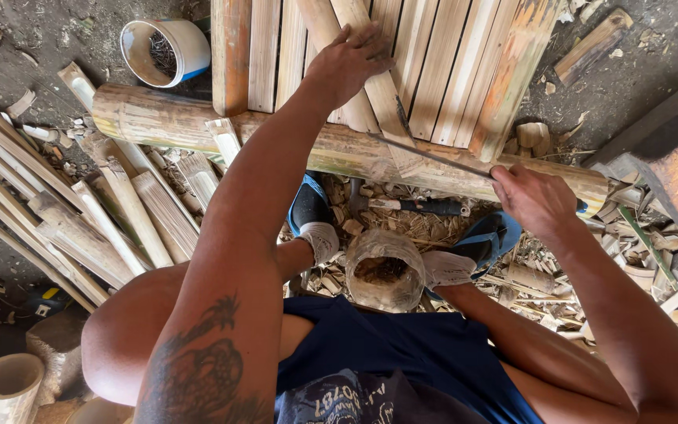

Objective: The person assembles a bamboo structure by cutting bamboo strips to size and nailing them into place. They use a hand saw to trim the strips and a hammer to drive nails, working on a frame supported by logs.

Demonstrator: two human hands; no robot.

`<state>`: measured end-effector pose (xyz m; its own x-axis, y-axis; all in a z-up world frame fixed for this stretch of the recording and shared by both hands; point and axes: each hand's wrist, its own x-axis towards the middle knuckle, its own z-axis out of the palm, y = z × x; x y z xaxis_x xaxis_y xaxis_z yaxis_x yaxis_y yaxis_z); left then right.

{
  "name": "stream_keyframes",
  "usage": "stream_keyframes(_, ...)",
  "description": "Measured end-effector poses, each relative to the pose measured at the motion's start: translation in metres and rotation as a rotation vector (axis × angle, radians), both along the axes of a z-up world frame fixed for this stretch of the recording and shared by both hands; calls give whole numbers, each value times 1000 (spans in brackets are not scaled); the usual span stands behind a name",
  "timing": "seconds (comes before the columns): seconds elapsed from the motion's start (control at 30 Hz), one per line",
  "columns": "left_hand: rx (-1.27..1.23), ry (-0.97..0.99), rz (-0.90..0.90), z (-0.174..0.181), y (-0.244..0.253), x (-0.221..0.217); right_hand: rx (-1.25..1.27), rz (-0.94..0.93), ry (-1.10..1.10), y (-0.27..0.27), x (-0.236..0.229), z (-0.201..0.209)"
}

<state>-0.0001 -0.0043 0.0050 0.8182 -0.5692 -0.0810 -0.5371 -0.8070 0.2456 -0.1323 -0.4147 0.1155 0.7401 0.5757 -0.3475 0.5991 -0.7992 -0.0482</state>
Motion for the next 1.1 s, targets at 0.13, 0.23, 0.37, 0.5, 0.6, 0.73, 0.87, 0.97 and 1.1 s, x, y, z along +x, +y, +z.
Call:
stream_keyframes(0.13,66,26,7,0,-3,0,-27,-15,20,0,6,-3)
stream_keyframes(0.23,124,-4,-9,-1,-5,1,-110,-30,79,0,11,-9)
stream_keyframes(0.37,124,16,-4,0,-4,2,-107,-1,84,-1,18,-14)
stream_keyframes(0.5,106,19,-4,1,-4,1,-120,-2,117,0,21,-12)
stream_keyframes(0.6,96,18,8,1,-4,0,-142,-10,128,5,24,-8)
stream_keyframes(0.73,88,16,10,2,-4,1,-212,-6,153,19,28,-1)
stream_keyframes(0.87,87,-3,-3,1,-2,-1,-210,-48,200,36,33,-3)
stream_keyframes(0.97,77,-20,-12,0,-1,0,-194,-45,165,44,35,-12)
stream_keyframes(1.1,57,14,-24,-1,3,2,-191,-39,178,33,36,-28)
